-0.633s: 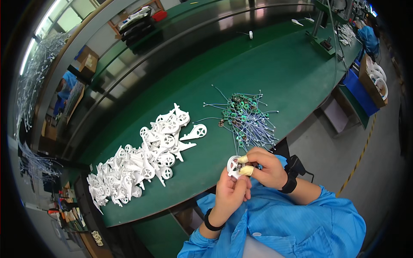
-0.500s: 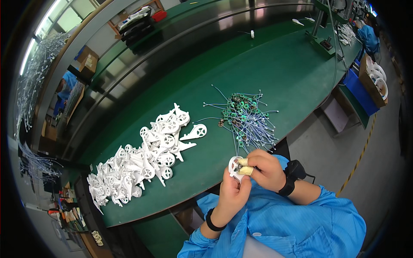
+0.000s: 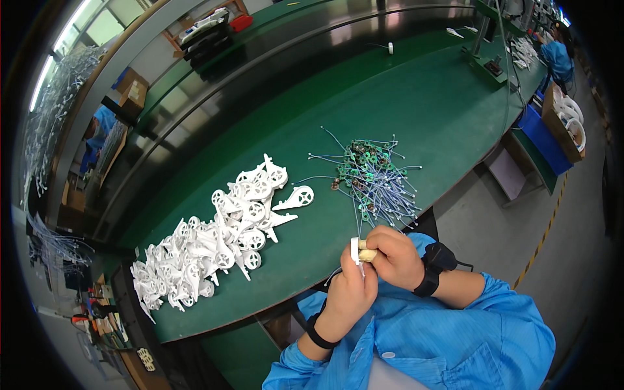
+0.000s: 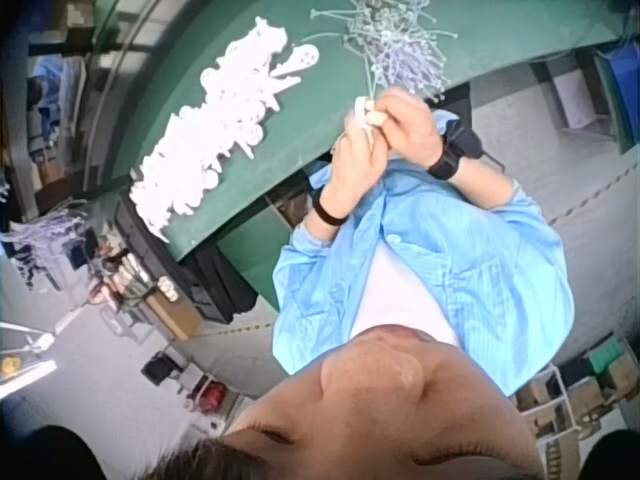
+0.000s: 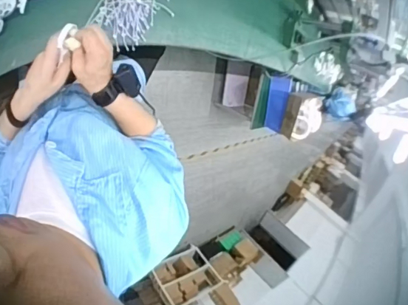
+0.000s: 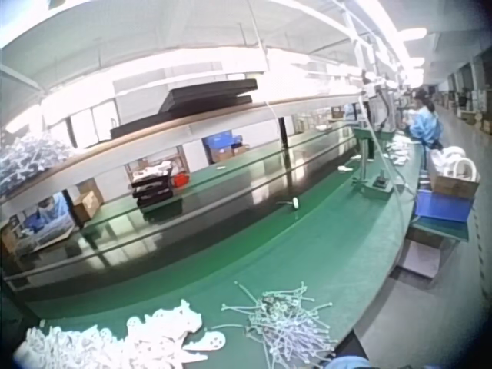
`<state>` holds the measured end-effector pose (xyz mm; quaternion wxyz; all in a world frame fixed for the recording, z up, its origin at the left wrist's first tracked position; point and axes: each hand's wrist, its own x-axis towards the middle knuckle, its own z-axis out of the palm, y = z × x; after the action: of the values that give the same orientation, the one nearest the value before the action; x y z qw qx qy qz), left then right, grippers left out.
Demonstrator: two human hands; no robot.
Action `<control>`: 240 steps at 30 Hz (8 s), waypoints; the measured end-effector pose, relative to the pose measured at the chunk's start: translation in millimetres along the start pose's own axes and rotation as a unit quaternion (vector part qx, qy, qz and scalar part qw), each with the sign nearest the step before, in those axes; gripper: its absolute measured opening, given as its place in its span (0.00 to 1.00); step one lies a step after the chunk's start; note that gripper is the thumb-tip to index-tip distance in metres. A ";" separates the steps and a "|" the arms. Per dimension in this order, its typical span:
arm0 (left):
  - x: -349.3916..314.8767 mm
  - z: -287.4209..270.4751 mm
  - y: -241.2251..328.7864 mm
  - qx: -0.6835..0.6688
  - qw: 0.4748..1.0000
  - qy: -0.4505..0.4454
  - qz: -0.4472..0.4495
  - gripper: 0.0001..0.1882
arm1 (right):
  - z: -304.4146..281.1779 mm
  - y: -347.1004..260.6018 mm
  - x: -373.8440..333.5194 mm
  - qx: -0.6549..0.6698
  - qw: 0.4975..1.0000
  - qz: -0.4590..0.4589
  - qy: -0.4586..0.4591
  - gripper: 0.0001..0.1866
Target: The person picks up a white plastic frame and a green circuit board with wires, fits the board into the frame by hand, and places the assembled unit onto the conveyor belt.
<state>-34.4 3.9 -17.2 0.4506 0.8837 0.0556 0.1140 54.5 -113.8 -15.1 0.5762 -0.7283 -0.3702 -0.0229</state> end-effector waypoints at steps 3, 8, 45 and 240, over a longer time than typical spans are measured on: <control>1.3 -2.8 -2.3 -0.035 0.999 0.013 0.012 0.28 | 1.6 -4.7 1.4 0.028 0.999 0.039 -0.010 0.08; 1.5 -26.6 0.8 -0.486 0.850 -0.044 -0.198 0.21 | -7.5 -19.5 16.6 0.062 0.994 0.069 -0.063 0.10; -12.6 -85.8 -64.7 -0.327 0.927 0.075 -0.170 0.25 | 37.1 51.8 148.8 0.171 0.957 0.165 -0.166 0.17; -9.7 -84.6 -55.1 -0.386 0.873 0.287 -0.088 0.20 | -13.6 48.7 94.5 0.336 0.939 0.074 -0.006 0.11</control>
<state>-64.9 100.6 -15.1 0.7280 0.5597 0.2112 0.3348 155.9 -80.0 -7.1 0.7851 -0.5178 -0.3049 0.1502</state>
